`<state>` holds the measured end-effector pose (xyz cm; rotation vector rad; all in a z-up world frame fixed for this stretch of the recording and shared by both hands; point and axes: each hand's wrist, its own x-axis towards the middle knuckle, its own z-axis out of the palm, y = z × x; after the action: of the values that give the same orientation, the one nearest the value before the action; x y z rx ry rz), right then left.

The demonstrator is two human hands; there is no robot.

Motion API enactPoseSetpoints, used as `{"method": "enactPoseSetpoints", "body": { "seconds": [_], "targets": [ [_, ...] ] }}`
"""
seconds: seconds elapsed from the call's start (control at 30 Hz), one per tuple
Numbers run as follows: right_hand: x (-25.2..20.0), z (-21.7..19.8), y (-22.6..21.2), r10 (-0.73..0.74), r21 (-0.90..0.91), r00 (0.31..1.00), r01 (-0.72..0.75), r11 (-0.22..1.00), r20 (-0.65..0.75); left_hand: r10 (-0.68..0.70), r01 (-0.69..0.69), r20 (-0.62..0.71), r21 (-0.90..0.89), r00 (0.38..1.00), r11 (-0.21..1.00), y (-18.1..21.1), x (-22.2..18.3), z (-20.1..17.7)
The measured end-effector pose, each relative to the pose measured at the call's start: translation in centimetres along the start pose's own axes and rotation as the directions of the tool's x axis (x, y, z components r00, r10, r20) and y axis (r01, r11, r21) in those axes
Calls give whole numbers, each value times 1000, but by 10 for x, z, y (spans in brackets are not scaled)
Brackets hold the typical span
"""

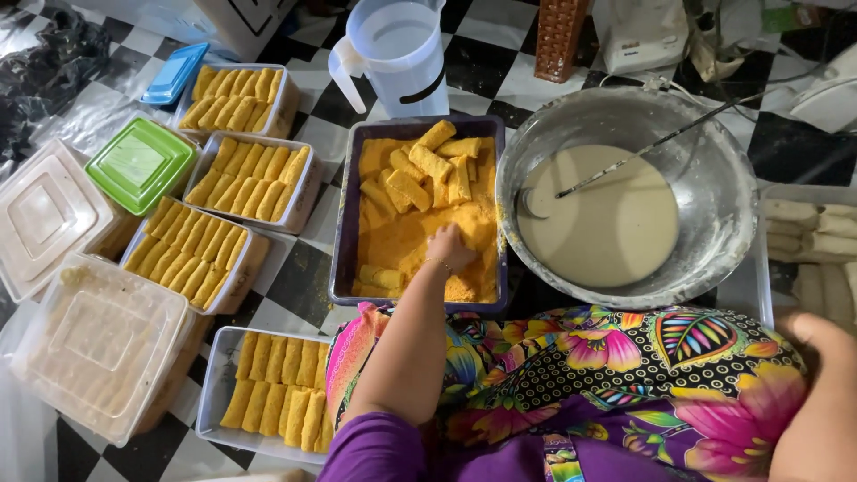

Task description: Coating rolls in batter and breadcrumbs and then organizing them into plastic containers on the floor.

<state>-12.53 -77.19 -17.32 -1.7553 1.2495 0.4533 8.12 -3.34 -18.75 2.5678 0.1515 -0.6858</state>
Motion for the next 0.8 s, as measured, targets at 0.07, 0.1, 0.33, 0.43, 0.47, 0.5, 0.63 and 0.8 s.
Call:
{"method": "enactPoseSetpoints", "body": {
  "seconds": [0.07, 0.1, 0.33, 0.43, 0.47, 0.5, 0.63, 0.8],
  "targets": [
    [-38, 32, 25, 110, -14, 994, -110, 994, 5, 34, -34, 33, 15, 999, 999, 31, -50, -42],
    [-43, 66, 5, 166, -21, 986, -165, 986, 7, 66, -69, 67, 30, 996, 997, 47, -75, -62],
    [81, 30, 31, -165, -290, 977, 120, 949, -135, -47, 94, 252, -181, 967, 979, 39, -74, -82],
    [91, 9, 14, -559, 359, 826, 542, 760, -64, -104, 405, 425, -719, 899, 565, 48, -91, -101],
    [55, 22, -21, -666, 398, 746, 613, 683, -6, -101, 385, 396, -750, 913, 537, 50, -94, -105],
    [18, 43, -72, -760, 443, 648, 669, 597, 46, -100, 365, 367, -780, 925, 508, 53, -97, -110],
    [-133, 148, -183, -729, 335, 684, 682, 649, 19, 46, 172, 343, -577, 938, 798, 59, -104, -119],
    [60, 280, -176, -700, -809, 699, 490, 324, 143, -113, 214, 182, -821, 977, 529, 37, -86, -100]
  ]
}}
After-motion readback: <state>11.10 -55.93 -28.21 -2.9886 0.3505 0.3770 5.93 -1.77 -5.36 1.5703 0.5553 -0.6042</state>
